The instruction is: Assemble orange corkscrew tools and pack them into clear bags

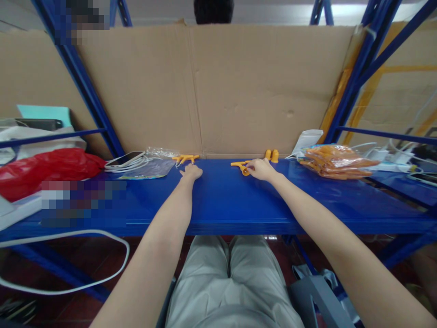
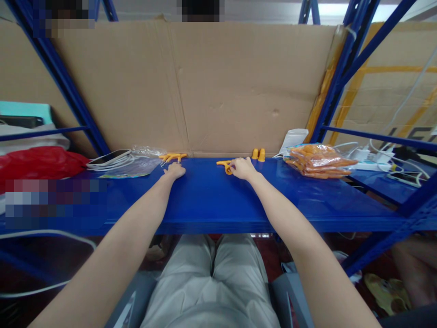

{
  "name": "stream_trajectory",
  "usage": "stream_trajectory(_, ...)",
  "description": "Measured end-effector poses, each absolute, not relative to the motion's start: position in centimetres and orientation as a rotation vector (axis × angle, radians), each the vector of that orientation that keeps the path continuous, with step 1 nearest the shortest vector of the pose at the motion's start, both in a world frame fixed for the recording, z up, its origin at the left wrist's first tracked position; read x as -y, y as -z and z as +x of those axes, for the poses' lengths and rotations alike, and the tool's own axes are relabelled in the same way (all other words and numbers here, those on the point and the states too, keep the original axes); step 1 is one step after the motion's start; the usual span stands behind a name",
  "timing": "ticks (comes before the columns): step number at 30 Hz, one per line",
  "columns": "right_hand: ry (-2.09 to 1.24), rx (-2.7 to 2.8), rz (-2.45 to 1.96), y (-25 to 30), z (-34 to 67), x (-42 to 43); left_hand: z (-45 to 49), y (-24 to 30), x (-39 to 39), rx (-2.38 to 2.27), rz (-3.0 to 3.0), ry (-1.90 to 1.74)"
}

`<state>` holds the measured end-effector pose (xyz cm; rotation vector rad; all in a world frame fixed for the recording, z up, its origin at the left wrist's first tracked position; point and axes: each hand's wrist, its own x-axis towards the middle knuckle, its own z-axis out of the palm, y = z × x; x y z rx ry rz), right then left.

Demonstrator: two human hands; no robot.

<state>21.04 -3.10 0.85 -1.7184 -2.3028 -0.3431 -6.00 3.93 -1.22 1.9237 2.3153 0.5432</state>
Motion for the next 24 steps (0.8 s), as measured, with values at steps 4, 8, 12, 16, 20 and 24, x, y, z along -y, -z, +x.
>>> stream_trajectory(4,0.32,2.299,-1.724,-0.9,21.0,3.2,-5.3,0.9,-4.1,-2.217,2.071,-0.512)
stream_trajectory(8,0.304,2.299,-1.724,-0.9,21.1,3.2,-4.0,0.6,-3.8,-1.985,2.267,-0.439)
stream_trajectory(12,0.301,2.293,-1.719,-0.7,21.3,3.0,-2.5,0.2,-3.1,-1.683,2.428,-0.501)
stream_trajectory(16,0.317,2.294,-1.71,-0.7,21.4,2.9,-2.2,-0.1,-2.7,-1.611,2.427,-0.672)
stream_trajectory(20,0.305,2.291,-1.706,-0.7,21.4,2.9,-3.2,0.2,-2.9,-1.852,2.341,-0.753)
stream_trajectory(24,0.295,2.29,-1.703,-0.6,21.5,2.9,-3.9,0.4,-2.9,-2.016,2.286,-0.668)
